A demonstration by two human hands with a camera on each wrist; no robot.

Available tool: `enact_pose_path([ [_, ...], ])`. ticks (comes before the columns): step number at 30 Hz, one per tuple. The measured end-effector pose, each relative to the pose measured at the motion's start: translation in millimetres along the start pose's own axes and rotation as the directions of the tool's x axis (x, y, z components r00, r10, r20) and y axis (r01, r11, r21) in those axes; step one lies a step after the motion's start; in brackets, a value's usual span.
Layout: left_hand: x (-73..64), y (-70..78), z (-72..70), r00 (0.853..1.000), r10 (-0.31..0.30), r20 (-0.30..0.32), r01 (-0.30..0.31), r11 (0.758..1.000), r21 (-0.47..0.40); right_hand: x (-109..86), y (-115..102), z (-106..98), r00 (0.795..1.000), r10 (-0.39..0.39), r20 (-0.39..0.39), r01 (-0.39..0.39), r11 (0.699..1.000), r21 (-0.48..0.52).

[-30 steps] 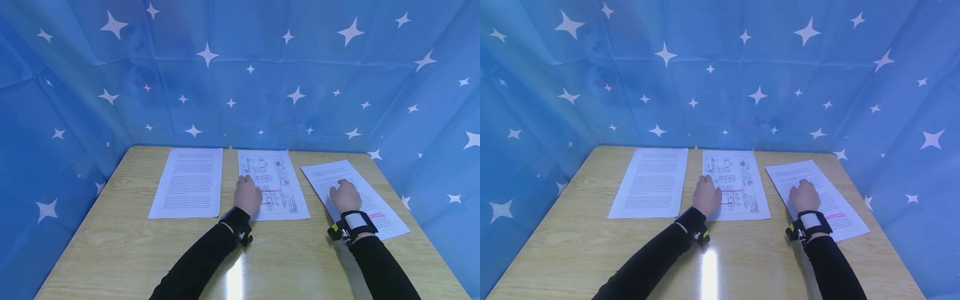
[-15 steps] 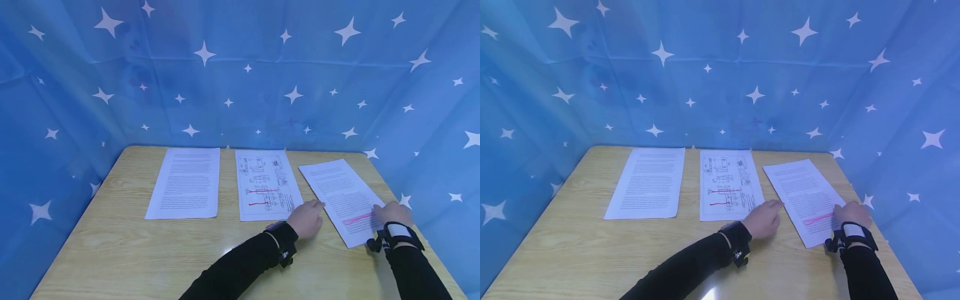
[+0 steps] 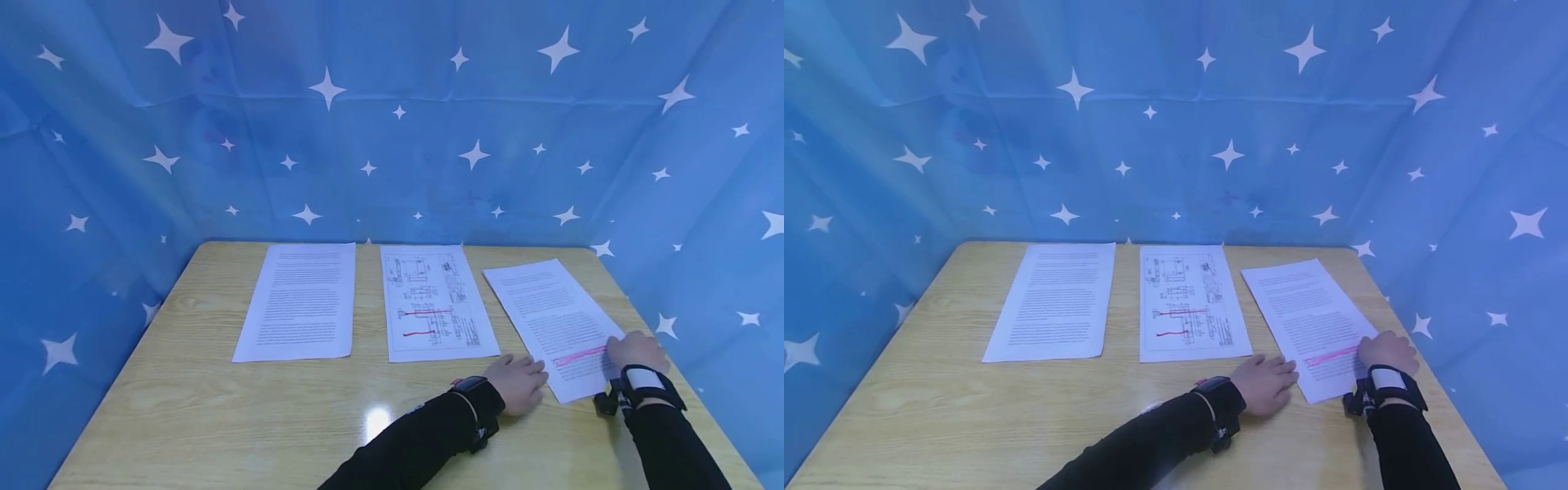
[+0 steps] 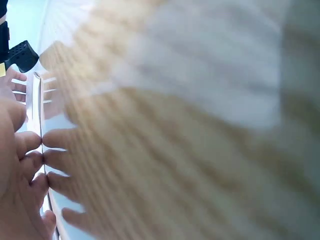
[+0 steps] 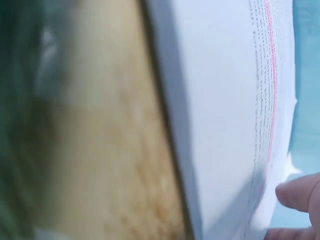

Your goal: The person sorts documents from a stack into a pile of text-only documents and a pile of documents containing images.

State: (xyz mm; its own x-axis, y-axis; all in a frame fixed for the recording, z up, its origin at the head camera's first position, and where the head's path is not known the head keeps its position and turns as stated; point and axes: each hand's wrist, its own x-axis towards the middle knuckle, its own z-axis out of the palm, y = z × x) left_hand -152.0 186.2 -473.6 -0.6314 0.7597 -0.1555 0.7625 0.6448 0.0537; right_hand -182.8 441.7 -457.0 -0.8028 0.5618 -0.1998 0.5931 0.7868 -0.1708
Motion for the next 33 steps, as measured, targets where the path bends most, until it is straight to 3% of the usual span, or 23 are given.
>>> enact_pose_path([
  [10, -1.5, -0.4, 0.0, 0.999, 0.007, 0.041, -0.008, 1.0, 0.027, -10.0, -10, -9, 0.992, -0.025, -0.127, 0.029, 0.999, 0.031],
  [14, -1.8, -0.9, -1.3, 0.999, 0.007, 0.054, -0.008, 1.0, 0.019, -12.8, -11, -11, 0.99, -0.015, -0.14, 0.021, 0.999, 0.043],
  [26, -5.5, -5.1, -0.6, 0.999, 0.029, 0.026, -0.029, 1.0, -0.005, -16.1, -13, -8, 0.972, -0.071, -0.224, 0.071, 0.997, -0.006],
  [30, -1.1, -7.6, 4.0, 0.999, 0.035, 0.006, -0.035, 0.998, -0.061, -18.7, -17, -12, 0.949, -0.136, -0.283, 0.126, 0.991, -0.055],
  [33, 2.3, -11.6, 5.0, 0.998, 0.041, -0.037, -0.046, 0.985, -0.167, -26.6, -25, -22, 0.937, -0.148, -0.315, 0.15, 0.988, -0.017],
])
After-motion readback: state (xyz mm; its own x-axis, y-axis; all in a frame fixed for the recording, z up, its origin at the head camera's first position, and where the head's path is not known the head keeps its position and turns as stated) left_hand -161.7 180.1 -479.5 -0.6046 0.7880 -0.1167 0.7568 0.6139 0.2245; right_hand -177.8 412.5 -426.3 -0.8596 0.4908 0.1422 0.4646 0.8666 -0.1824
